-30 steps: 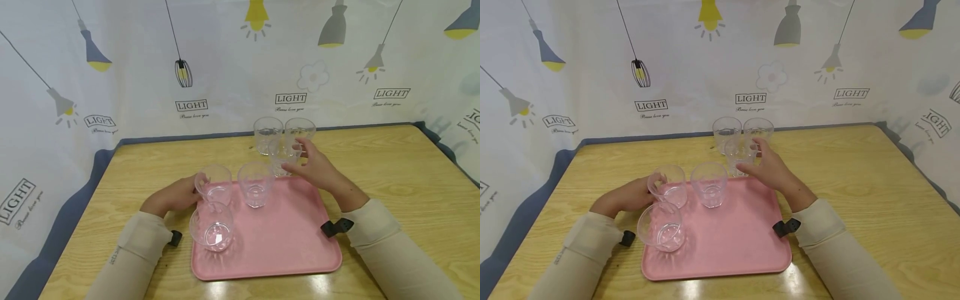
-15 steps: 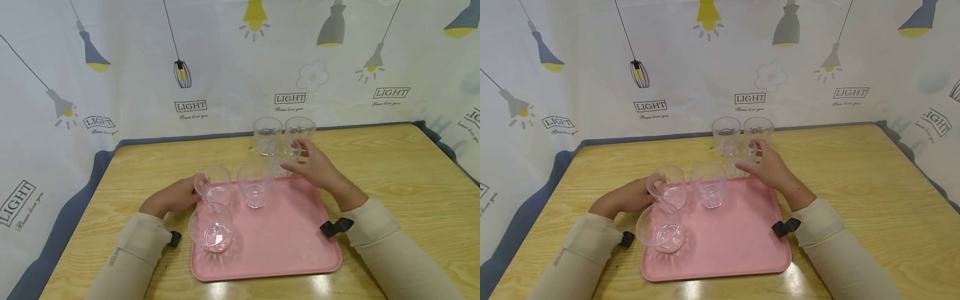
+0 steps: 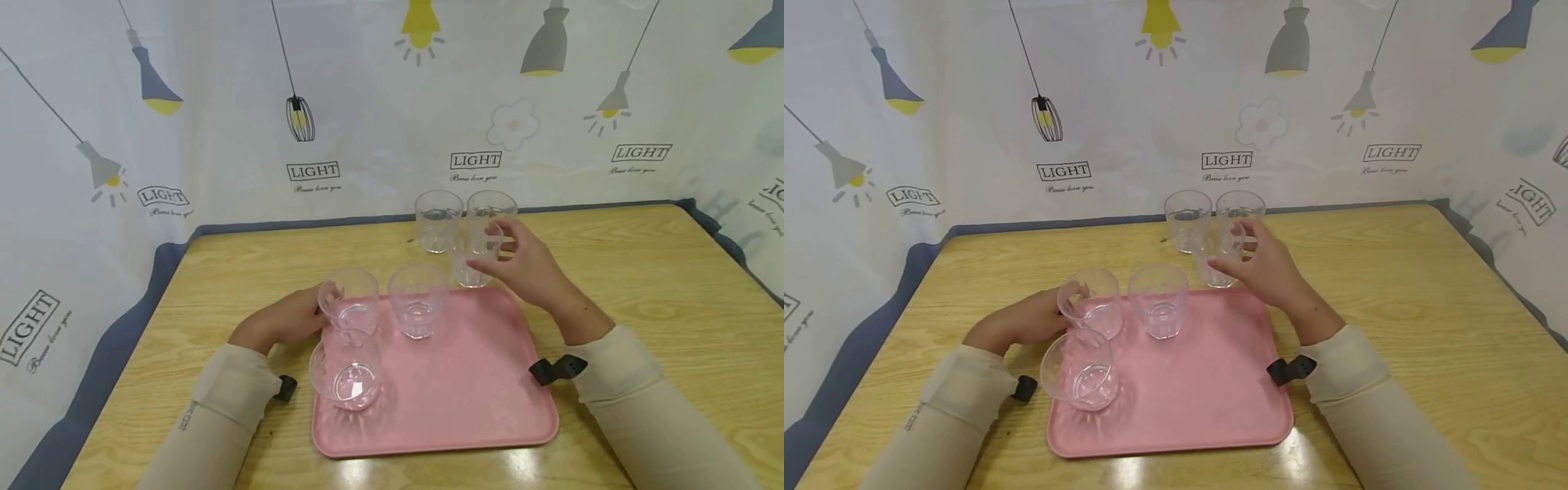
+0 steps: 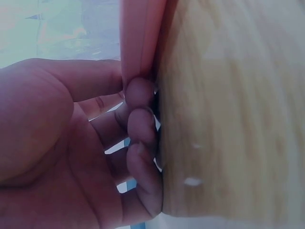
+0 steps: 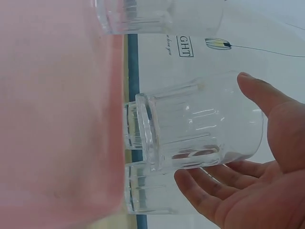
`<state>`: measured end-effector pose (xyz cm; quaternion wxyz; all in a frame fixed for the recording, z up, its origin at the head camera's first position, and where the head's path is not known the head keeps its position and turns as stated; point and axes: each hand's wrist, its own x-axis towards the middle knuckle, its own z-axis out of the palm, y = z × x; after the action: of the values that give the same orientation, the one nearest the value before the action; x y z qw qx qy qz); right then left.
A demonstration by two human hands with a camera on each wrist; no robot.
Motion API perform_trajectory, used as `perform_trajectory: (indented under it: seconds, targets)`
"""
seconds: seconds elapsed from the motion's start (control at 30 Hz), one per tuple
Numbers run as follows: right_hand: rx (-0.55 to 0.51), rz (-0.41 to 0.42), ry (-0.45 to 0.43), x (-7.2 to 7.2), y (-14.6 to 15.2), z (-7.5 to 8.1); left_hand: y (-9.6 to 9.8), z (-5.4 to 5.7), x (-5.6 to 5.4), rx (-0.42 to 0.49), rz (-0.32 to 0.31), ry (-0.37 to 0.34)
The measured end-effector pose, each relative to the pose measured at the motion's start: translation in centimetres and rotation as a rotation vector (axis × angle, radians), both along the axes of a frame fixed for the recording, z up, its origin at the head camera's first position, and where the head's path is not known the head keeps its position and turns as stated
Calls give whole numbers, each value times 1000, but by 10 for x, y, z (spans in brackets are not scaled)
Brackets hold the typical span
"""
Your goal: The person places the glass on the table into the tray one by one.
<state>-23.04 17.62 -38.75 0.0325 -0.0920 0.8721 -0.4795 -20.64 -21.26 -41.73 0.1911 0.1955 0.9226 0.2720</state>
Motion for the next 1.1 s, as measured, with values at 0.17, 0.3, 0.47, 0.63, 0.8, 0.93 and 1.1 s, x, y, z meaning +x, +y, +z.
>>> perform_trajectory:
  seconds: [0.17,0.3,0.47,0.63,0.8,0.93,1.1]
  targets:
    - [25,-14,-9,5,3,12,0,2,1,4,-1,-3]
    - [10,-17,-19,10,4,20,1,1,0,10,0,-2]
    - [-54,9,-10,17,2,28,0,1,1,8,1,-16]
    - [-91,36,37,23,-3,36,0,2,1,15,-6,-12]
    - [-80,79,67,30,-3,46,0,2,0,16,-5,-16]
    - [-45,146,97,38,-3,53,-1,1,0,18,-1,-15]
    - [-20,238,120,48,-5,61,0,1,-1,16,-1,-16]
